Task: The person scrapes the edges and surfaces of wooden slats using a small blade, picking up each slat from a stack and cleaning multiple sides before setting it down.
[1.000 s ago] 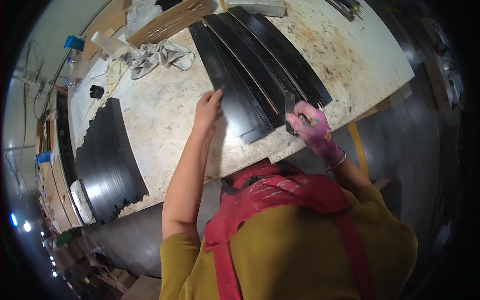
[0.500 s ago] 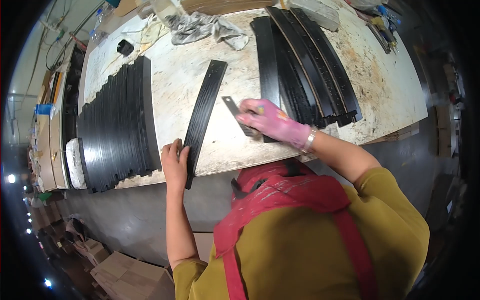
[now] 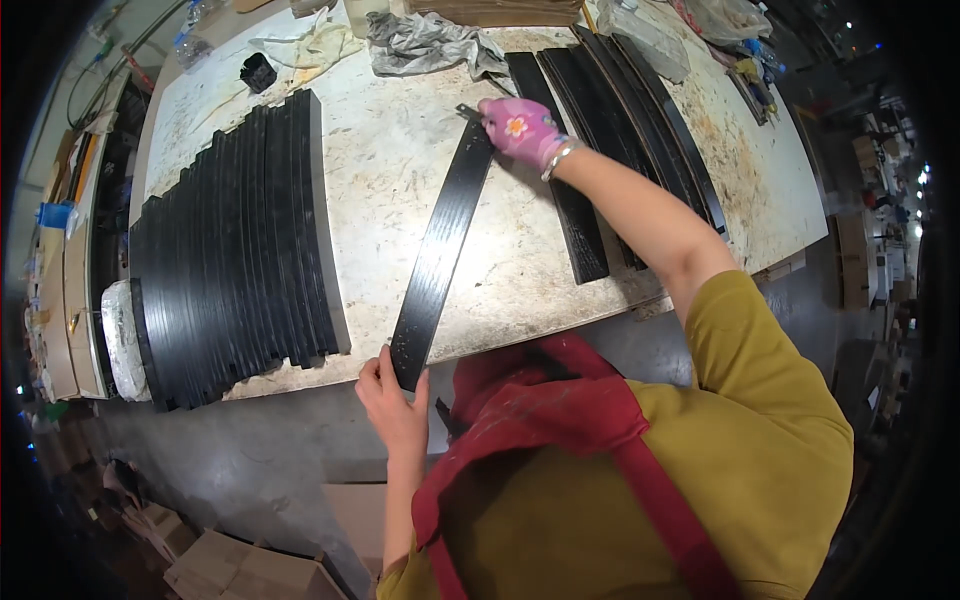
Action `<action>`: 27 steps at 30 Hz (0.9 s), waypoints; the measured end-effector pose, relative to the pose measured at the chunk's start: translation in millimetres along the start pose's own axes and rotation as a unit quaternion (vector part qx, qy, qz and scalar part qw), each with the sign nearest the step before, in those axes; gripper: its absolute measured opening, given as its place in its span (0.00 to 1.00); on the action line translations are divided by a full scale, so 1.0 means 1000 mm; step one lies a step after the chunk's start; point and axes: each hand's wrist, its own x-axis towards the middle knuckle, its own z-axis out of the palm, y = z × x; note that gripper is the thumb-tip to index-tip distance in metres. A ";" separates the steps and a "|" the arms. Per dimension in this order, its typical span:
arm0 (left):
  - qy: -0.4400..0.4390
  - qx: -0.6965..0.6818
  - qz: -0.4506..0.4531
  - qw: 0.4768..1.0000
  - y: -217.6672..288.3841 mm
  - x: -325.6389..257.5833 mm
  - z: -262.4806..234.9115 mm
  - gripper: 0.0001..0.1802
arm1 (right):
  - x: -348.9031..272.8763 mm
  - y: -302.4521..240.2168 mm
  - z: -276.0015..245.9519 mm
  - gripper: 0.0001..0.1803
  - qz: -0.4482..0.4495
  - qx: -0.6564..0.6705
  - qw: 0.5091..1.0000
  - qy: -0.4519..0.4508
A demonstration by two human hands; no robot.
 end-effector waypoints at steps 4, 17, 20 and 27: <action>0.020 -0.024 -0.006 1.000 -0.005 -0.002 0.006 0.34 | -0.057 -0.072 0.020 0.07 -0.168 -0.044 0.980 -0.101; 0.036 -0.011 -0.012 0.999 -0.001 -0.002 0.011 0.37 | -0.091 -0.112 0.022 0.08 -0.201 0.026 0.934 -0.293; 0.055 -0.015 0.005 0.998 -0.002 -0.008 0.000 0.40 | -0.040 -0.036 0.011 0.07 -0.120 0.067 0.990 0.000; 0.047 -0.151 -0.081 0.984 -0.009 -0.021 0.008 0.46 | -0.142 -0.146 0.054 0.05 -0.297 0.103 0.931 -0.188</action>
